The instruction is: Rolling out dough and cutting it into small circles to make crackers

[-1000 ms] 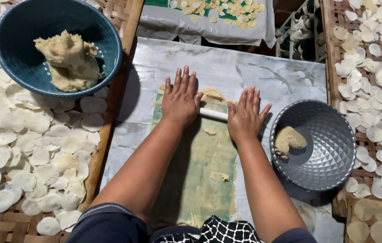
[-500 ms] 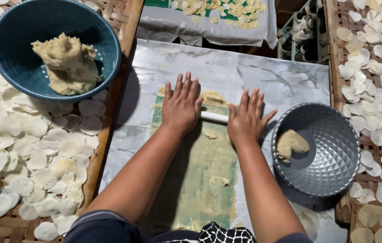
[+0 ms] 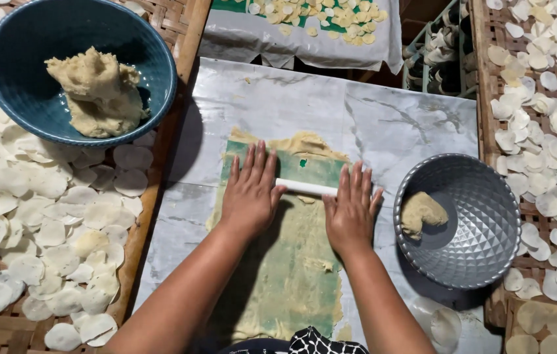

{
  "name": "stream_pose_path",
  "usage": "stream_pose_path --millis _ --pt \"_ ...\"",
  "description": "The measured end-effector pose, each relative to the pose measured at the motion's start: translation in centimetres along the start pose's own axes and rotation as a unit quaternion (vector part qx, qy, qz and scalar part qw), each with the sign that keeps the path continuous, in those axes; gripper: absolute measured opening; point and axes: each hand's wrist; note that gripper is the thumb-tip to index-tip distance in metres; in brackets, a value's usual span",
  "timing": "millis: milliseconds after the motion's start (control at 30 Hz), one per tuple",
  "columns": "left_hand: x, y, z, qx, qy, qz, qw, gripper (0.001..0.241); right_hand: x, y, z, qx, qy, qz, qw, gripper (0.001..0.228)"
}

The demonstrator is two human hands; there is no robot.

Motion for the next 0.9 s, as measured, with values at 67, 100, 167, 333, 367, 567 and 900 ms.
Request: stream_pose_path --millis 67,100,167,333,367,567,900 --pt "-1.0 -0.1 -2.2 -0.011 0.060 0.010 0.998 0.061 -0.3 0.9 -1.6 0.035 0.040 0.025 0.998 0.059" --pt "-1.5 0.0 -3.9 -0.023 0.115 0.021 0.993 0.051 -0.5 1.3 -2.9 0.065 0.075 0.053 0.994 0.052" --pt "-1.9 -0.6 -4.6 -0.034 0.169 0.076 0.982 0.035 -0.7 1.4 -3.0 0.094 0.081 0.069 0.990 0.049" --pt "-1.6 -2.7 -6.4 -0.035 0.237 0.161 0.958 0.016 -0.3 -1.7 -2.3 0.175 0.101 0.112 0.973 0.043" --pt "-1.4 -3.3 -6.8 -0.017 0.217 0.120 0.969 0.029 -0.6 -2.5 -2.5 0.147 0.021 0.066 0.987 0.052" --pt "1.5 -5.0 -4.0 0.056 0.109 0.051 0.991 0.056 -1.4 -5.9 1.6 0.108 -0.077 -0.041 0.990 0.077" --pt "2.7 -8.1 2.6 0.116 -0.019 0.043 0.992 0.071 -0.1 -8.9 7.1 0.055 -0.126 -0.078 0.987 0.076"
Point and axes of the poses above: each hand's wrist, its own z-axis towards the middle knuckle, its own x-axis out of the back of the hand, y = z × x, and after that the axes turned 14 degrees about -x, right-handed
